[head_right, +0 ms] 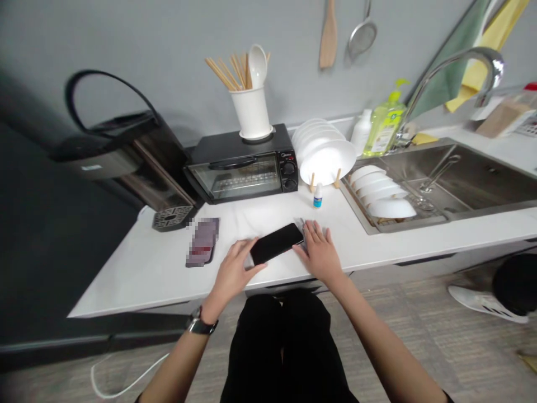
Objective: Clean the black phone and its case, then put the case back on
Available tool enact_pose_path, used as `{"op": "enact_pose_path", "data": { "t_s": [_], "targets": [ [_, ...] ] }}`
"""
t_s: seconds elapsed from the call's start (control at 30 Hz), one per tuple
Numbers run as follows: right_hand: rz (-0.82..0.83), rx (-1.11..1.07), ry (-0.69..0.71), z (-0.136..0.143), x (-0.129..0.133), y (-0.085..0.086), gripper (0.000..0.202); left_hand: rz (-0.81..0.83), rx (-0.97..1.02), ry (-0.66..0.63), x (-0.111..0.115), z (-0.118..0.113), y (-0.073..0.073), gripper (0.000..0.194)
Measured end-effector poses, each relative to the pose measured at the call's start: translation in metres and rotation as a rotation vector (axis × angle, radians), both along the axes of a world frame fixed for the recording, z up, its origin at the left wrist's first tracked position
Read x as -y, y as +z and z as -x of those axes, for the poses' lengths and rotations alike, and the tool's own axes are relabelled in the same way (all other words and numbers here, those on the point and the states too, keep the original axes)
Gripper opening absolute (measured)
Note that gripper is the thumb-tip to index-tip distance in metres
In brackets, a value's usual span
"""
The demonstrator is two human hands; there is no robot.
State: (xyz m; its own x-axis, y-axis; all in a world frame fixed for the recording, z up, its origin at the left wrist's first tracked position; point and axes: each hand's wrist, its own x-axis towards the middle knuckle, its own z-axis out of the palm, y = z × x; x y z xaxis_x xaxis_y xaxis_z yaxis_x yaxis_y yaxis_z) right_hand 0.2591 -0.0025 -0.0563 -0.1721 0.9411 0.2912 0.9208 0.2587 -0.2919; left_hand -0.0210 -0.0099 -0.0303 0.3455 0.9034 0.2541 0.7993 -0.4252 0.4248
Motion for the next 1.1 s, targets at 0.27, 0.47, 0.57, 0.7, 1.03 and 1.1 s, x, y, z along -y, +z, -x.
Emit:
{"op": "enact_pose_path", "data": {
  "t_s": [0.27, 0.47, 0.57, 0.7, 1.03, 1.1],
  "targets": [
    [0.012, -0.041, 0.066, -0.004, -0.003, -0.009, 0.050, -0.064, -0.193, -0.365, 0.027, -0.013, 0.010, 0.047],
    [0.024, -0.094, 0.081, -0.011, -0.005, -0.012, 0.051, -0.058, -0.172, -0.318, -0.010, -0.034, 0.009, 0.047],
    [-0.016, -0.263, 0.007, -0.012, -0.006, -0.016, 0.045, -0.056, -0.161, -0.294, -0.042, -0.035, 0.011, 0.045],
    [-0.032, -0.456, -0.101, -0.012, -0.006, -0.018, 0.031, -0.007, -0.118, -0.227, -0.080, -0.030, 0.012, 0.043],
    [0.262, -1.060, 0.110, -0.008, 0.013, 0.039, 0.026, -0.043, 0.234, -0.362, -0.021, -0.046, 0.026, 0.054],
    [0.333, -1.132, 0.186, 0.000, 0.019, 0.049, 0.024, 0.007, 0.378, -0.350, -0.008, -0.052, 0.035, 0.038]
  ]
}}
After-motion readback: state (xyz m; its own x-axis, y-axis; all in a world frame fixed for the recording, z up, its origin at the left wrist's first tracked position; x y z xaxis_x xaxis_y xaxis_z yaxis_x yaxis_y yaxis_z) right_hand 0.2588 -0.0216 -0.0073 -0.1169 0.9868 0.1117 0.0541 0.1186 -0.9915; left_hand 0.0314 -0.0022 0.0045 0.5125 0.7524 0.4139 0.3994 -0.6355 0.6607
